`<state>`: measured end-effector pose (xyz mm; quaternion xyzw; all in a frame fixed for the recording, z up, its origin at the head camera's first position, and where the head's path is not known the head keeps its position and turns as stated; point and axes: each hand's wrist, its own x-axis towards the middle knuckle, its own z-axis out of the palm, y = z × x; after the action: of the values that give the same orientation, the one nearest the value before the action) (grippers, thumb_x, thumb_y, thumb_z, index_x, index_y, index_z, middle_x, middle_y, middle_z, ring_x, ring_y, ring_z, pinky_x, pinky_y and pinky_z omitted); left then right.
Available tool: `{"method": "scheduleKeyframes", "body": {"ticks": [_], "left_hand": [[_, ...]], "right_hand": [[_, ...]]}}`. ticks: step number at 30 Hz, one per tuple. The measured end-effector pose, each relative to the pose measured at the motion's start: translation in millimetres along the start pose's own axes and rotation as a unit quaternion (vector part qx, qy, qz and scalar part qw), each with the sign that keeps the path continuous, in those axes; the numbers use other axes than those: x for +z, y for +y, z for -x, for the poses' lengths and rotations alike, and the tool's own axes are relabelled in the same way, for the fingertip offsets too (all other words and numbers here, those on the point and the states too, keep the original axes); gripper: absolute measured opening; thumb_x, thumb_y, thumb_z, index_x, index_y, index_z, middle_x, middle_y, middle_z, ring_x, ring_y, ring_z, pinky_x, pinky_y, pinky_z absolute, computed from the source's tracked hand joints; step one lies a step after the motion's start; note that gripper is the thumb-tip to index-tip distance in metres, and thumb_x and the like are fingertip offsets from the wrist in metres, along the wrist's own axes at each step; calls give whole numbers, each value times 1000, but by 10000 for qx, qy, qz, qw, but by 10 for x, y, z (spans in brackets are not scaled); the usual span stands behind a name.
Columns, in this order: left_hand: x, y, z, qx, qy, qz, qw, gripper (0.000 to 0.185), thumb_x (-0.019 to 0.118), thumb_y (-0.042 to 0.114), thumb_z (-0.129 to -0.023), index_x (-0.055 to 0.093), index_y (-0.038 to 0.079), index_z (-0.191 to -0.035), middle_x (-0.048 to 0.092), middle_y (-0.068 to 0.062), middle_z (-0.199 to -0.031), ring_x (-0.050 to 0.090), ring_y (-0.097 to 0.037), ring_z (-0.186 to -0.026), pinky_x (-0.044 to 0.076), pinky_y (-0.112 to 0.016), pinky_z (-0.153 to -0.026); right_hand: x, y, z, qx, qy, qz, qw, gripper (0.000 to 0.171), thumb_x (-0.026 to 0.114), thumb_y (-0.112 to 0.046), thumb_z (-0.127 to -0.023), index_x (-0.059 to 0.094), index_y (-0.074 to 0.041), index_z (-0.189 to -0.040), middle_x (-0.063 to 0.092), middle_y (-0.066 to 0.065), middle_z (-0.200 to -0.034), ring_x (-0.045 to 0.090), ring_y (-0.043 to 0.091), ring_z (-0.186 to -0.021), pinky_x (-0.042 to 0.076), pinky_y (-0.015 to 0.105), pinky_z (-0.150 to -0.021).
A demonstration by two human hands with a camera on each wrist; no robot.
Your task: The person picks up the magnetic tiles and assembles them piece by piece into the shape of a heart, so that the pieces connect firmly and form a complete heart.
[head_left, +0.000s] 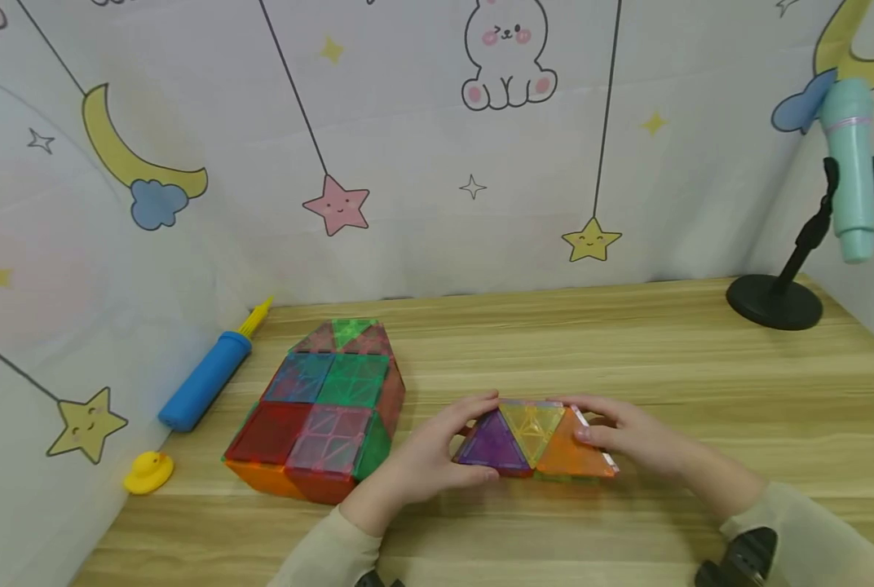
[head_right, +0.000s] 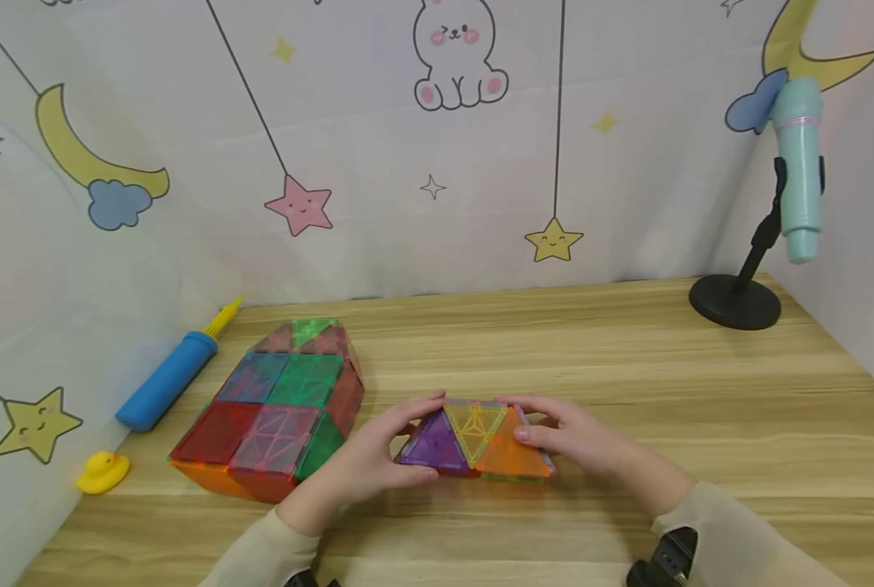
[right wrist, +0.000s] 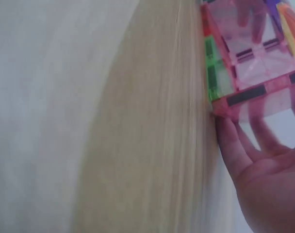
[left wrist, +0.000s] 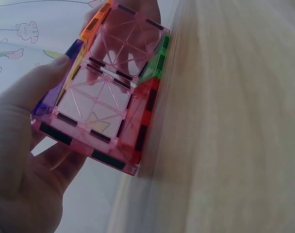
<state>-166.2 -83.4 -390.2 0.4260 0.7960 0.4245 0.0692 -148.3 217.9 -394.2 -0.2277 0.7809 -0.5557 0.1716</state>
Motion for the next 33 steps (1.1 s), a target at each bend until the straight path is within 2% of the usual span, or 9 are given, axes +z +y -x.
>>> {"method": "scheduleKeyframes", "body": {"ticks": [2, 8, 14, 17, 20, 25, 28, 30, 33], "left_hand": [[4, 4, -1, -174, 48, 70, 9998, 72, 74, 17, -82, 38, 12, -143, 32, -3, -149, 42, -19, -126, 42, -31, -95], [12, 15, -6, -627, 189, 690, 9955, 67, 70, 13, -85, 38, 14, -144, 37, 1, -146, 48, -20, -121, 43, -30, -94], [18, 14, -11, -669, 260, 735, 9947, 65, 70, 11, -84, 40, 12, -142, 38, 0, -146, 48, -20, -121, 44, -26, -92], [0, 45, -3, -669, 363, 480, 9959, 60, 68, 9, -85, 43, 9, -140, 39, -2, -145, 46, -20, -123, 43, -28, -93], [-41, 106, 14, -709, 431, -117, 9965, 56, 67, 10, -87, 45, 9, -139, 38, -4, -146, 47, -19, -123, 44, -31, -93], [-148, 248, 92, -657, 80, -1028, 9925, 65, 69, 21, -86, 39, 13, -143, 31, -3, -150, 41, -20, -128, 38, -39, -100], [-254, 346, 178, -664, 20, -1106, 9916, 71, 71, 26, -85, 35, 17, -146, 30, 0, -150, 35, -19, -132, 35, -41, -102], [-353, 391, 242, -681, 125, -1142, 9910, 72, 69, 30, -85, 34, 19, -146, 34, 1, -148, 33, -19, -133, 34, -43, -103], [-544, 401, 349, -810, 347, -1222, 9886, 67, 65, 35, -88, 35, 17, -145, 41, -1, -143, 39, -20, -128, 36, -45, -100]], "right_hand": [[5, 2, -8, -49, -5, 133, 9999, 49, 48, -20, -98, 37, -1, -142, 43, 29, -132, 49, 43, -114, 49, 41, -82], [28, 34, -57, -173, -10, 22, 9998, 46, 47, -17, -99, 37, -3, -142, 54, 19, -115, 58, 19, -94, 48, 29, -78], [21, 73, -61, -297, -33, -75, 9995, 47, 47, -14, -99, 37, -4, -143, 50, 22, -125, 56, 17, -103, 46, 28, -84], [21, 89, -57, -323, -14, 73, 9995, 46, 47, -15, -98, 38, -5, -142, 49, 22, -128, 53, 22, -107, 45, 28, -86], [27, 92, -48, -274, -128, 257, 9992, 48, 50, -16, -97, 38, -9, -143, 47, 21, -132, 51, 28, -110, 44, 28, -87], [56, 108, -69, -255, -816, -44, 9963, 63, 58, -20, -94, 27, -15, -149, 42, 21, -138, 53, 30, -113, 44, 28, -90], [85, 125, -98, -296, -1130, -357, 9925, 75, 63, -28, -91, 20, -14, -150, 41, 25, -136, 57, 29, -107, 47, 30, -87], [114, 121, -114, -270, -1179, -314, 9922, 84, 66, -35, -87, 16, -13, -151, 39, 27, -136, 59, 26, -103, 48, 30, -86], [185, 80, -136, -148, -1233, -274, 9919, 96, 72, -30, -83, 8, -13, -152, 29, 27, -141, 60, 26, -99, 49, 32, -83]]}}
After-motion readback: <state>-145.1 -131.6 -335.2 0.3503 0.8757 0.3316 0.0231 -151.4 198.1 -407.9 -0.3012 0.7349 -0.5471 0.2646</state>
